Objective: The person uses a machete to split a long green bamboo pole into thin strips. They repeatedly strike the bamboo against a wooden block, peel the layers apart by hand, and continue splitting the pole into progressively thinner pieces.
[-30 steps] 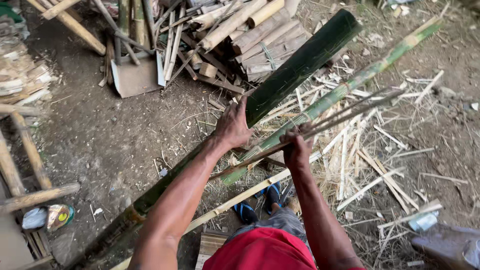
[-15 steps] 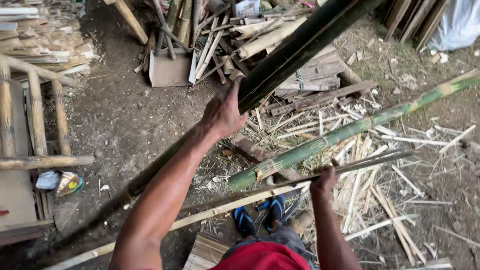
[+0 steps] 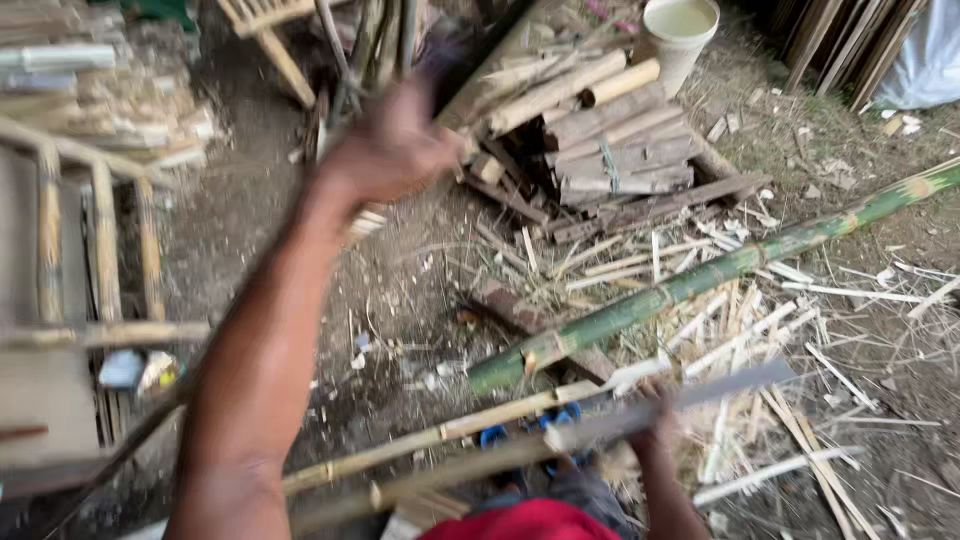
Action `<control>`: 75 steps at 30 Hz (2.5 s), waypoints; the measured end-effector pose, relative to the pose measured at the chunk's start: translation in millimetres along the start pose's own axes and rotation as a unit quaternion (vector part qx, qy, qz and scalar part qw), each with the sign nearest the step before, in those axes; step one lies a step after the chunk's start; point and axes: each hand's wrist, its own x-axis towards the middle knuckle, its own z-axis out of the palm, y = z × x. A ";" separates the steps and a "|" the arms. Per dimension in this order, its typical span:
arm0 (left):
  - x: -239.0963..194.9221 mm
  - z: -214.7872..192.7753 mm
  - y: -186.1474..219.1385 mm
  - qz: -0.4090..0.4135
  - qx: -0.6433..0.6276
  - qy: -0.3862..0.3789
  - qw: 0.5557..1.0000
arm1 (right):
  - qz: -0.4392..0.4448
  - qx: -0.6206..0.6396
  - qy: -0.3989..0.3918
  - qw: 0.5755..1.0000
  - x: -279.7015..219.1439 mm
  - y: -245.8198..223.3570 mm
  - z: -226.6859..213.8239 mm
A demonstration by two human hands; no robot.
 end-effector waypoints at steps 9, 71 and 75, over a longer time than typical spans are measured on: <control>-10.8 179.7 56.5 0.066 0.006 0.035 0.997 | -0.179 0.015 -0.126 0.976 21.6 -61.6 -13.3; 10.8 266.7 -15.0 0.102 -0.035 0.382 0.918 | -0.097 0.021 -0.553 0.827 -96.0 -26.7 323.3; -24.3 280.9 -45.1 0.089 -0.061 0.358 0.927 | -0.204 -0.053 -0.462 0.861 -78.7 -22.5 309.8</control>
